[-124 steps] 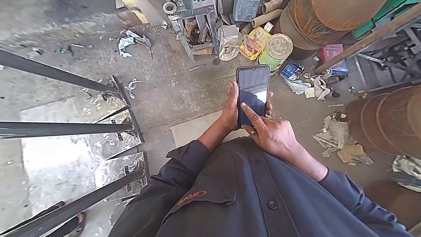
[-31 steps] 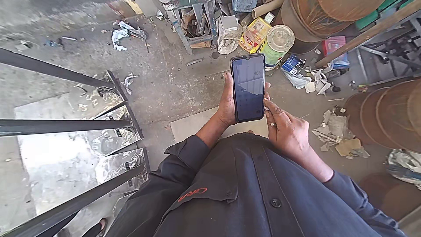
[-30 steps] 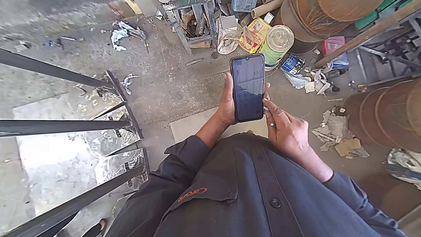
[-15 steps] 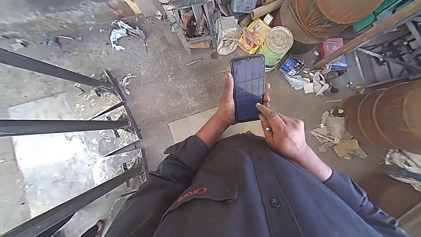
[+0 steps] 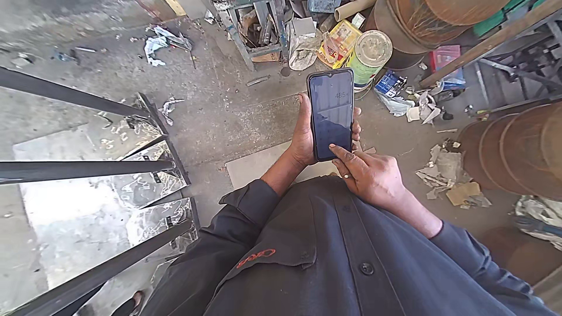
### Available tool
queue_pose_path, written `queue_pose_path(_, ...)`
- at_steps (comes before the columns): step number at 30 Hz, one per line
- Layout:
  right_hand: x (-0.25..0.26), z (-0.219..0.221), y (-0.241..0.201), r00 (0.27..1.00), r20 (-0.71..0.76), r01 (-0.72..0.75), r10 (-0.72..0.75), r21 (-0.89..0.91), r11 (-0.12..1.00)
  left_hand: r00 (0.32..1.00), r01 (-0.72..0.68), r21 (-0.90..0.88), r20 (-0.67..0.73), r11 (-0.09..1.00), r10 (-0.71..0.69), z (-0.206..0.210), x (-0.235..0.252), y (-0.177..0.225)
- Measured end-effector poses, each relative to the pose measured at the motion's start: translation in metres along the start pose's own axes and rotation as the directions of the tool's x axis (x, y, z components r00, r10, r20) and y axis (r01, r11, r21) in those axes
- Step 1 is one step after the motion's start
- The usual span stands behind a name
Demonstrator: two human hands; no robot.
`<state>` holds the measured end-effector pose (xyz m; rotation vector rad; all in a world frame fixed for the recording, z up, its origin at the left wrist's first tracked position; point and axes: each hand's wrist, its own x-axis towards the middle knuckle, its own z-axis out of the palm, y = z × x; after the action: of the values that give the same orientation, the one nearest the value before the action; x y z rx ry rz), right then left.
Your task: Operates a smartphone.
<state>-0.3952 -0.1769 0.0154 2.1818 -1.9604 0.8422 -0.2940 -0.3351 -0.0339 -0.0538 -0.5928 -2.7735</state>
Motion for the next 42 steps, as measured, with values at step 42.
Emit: queue_pose_path(42,-0.312,0.088,0.162,-0.122,0.902,-0.659,0.414,-0.386,0.646,-0.121,0.852,-0.103,-0.993,0.513,0.002,-0.121,-0.283,-0.163)
